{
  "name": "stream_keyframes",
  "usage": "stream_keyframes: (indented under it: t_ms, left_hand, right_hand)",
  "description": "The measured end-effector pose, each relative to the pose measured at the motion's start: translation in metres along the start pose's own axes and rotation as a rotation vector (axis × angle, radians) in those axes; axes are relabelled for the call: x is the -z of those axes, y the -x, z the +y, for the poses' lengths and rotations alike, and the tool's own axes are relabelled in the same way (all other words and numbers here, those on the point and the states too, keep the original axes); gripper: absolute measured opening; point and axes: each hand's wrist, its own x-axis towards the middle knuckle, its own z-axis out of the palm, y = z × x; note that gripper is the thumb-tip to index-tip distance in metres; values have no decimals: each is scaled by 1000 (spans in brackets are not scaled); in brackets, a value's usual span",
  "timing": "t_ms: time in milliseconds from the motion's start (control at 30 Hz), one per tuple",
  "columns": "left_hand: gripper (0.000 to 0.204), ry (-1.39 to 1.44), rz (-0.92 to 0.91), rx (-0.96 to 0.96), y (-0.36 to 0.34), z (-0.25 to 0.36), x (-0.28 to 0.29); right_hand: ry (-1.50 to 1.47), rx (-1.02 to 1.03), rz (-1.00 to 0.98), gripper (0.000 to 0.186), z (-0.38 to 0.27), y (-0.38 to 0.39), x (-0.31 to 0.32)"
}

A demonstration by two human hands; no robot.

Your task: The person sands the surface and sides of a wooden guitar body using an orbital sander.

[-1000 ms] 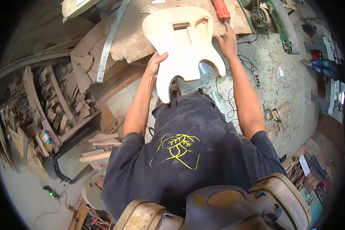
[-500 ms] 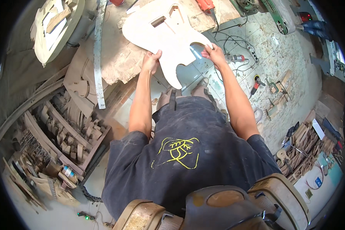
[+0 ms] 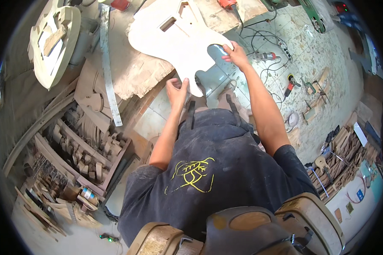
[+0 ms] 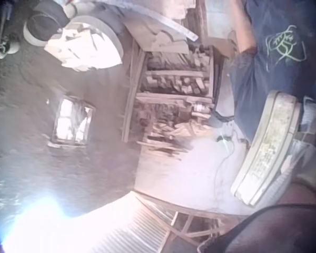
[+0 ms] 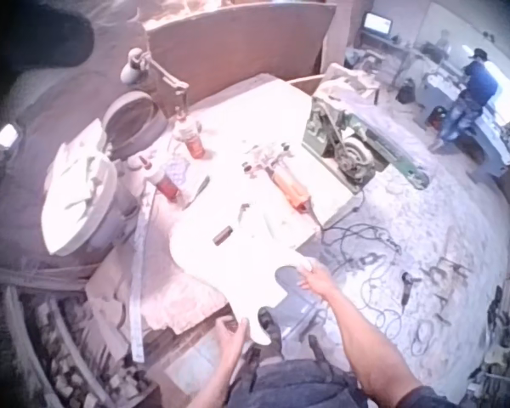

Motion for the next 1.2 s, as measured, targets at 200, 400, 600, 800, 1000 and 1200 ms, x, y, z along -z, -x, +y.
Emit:
stream_keyframes:
  t_ms: [200, 400, 600, 800, 1000, 1200]
  left_hand:
    - [69, -629, 174, -838, 0, 65, 1]
    - [83, -933, -8, -871, -48, 74, -15]
    - [82, -1064, 78, -851, -66, 91, -30]
    - [80, -1021, 134, -887, -76, 103, -63]
    - [80, -1035, 98, -940, -6, 72, -102]
    - [78, -1123, -75, -961, 69, 36, -139]
  right_hand:
    - [73, 13, 99, 61, 45, 24, 9]
    - [487, -14, 14, 54, 165, 91, 51]
    - [480, -228, 155, 47, 265, 201, 114]
    - [281, -476, 248, 48, 306, 284, 147]
    - [87, -529, 272, 53, 339, 299, 163]
    - [198, -345, 106, 41, 392, 269, 257]
